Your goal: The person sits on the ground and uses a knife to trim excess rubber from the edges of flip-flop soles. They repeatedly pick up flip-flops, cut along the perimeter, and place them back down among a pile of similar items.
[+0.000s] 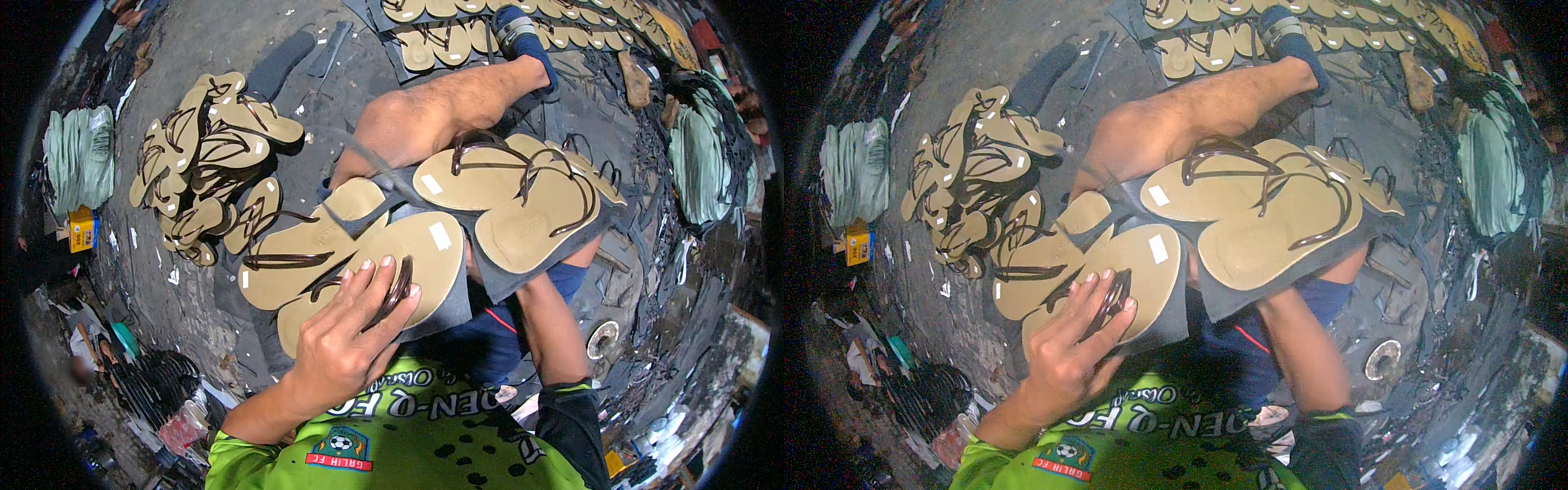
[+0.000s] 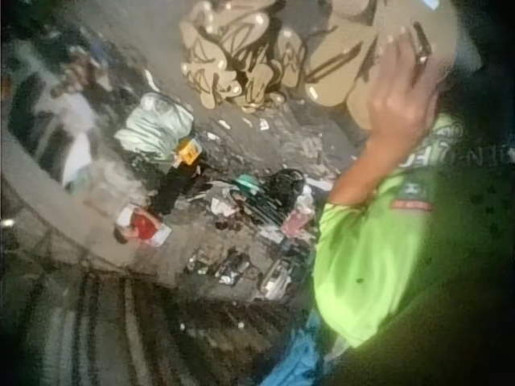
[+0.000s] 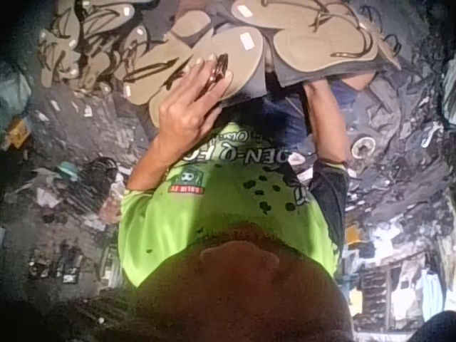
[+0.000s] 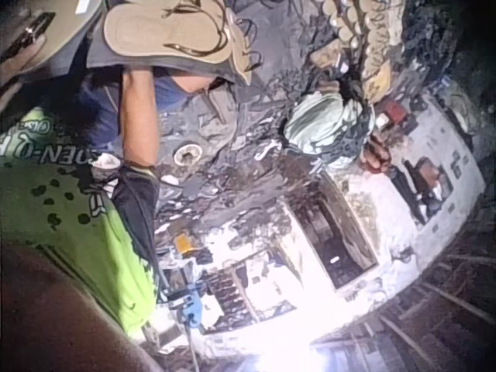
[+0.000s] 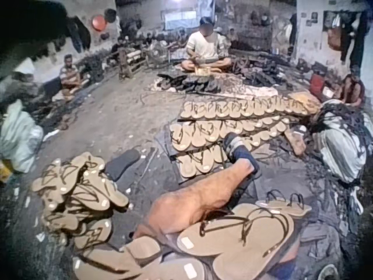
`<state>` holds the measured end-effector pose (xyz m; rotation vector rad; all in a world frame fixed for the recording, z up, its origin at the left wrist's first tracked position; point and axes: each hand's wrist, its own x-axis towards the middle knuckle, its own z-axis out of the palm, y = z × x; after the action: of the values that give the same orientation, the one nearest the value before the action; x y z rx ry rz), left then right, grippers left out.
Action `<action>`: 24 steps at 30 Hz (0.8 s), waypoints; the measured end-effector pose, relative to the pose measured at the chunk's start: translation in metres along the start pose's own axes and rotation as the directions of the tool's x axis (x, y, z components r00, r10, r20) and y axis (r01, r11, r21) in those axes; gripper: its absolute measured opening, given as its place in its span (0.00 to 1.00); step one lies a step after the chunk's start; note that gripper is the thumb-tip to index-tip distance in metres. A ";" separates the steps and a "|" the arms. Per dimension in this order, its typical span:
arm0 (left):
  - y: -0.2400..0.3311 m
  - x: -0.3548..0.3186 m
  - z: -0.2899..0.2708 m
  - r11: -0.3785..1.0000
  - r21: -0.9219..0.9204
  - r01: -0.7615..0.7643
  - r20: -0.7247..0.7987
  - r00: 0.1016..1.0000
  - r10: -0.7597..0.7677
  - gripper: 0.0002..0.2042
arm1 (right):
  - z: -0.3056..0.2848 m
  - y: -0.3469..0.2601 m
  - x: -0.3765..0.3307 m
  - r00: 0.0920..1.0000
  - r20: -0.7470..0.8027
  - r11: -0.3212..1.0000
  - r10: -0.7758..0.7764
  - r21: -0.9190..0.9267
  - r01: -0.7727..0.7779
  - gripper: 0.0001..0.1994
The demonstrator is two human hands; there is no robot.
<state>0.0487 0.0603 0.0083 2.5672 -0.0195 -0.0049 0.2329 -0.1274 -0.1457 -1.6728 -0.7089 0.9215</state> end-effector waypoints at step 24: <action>0.017 -0.049 0.020 0.964 -0.242 -0.108 -0.184 0.981 0.063 0.23 | 0.082 -0.126 -0.079 0.923 -0.201 0.857 0.327 0.476 -0.200 0.20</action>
<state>-0.0003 0.0358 0.0005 2.3021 -0.0597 0.2364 0.1206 -0.1161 -0.0186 -1.4561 -0.0562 0.9334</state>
